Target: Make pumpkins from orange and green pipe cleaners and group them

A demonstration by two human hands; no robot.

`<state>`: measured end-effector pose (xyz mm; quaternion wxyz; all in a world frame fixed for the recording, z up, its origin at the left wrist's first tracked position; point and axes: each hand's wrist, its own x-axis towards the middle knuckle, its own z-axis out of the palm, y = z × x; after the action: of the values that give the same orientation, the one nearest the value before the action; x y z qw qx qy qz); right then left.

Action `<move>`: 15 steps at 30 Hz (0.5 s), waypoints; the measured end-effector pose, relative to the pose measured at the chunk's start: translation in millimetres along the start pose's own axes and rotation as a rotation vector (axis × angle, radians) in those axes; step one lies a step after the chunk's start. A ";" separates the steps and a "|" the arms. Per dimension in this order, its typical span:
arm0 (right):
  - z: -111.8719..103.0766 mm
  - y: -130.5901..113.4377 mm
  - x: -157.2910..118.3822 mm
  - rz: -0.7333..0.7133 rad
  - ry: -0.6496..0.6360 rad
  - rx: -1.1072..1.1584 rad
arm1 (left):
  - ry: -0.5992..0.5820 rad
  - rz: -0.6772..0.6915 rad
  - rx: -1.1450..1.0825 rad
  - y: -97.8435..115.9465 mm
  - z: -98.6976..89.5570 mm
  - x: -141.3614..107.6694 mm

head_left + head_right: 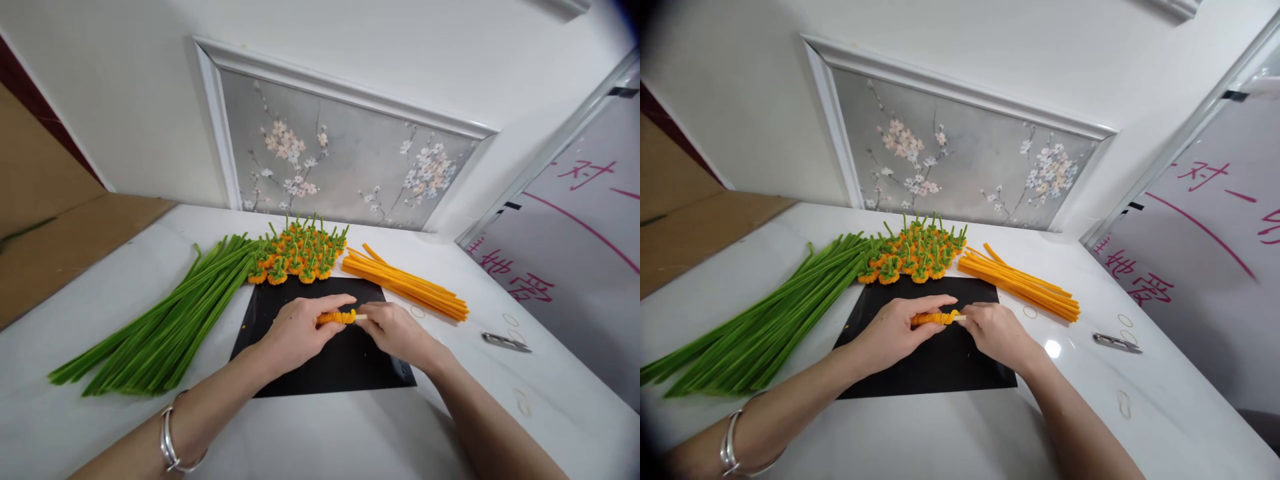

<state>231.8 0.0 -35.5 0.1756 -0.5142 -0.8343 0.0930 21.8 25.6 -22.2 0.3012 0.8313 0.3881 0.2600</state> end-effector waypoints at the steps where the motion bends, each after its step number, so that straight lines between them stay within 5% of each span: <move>1: -0.3 -2.7 -0.9 -0.013 -0.028 -0.020 | -0.003 -0.004 -0.011 -0.1 -0.2 0.1; 15: -3.3 -17.3 -8.0 -0.058 -0.103 -0.162 | -0.010 -0.024 -0.237 -7.4 1.1 4.0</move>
<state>222.1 -15.0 -28.3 0.0931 -0.4970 -0.8615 0.0464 21.2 32.3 -27.3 0.4026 0.7863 0.3630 0.2963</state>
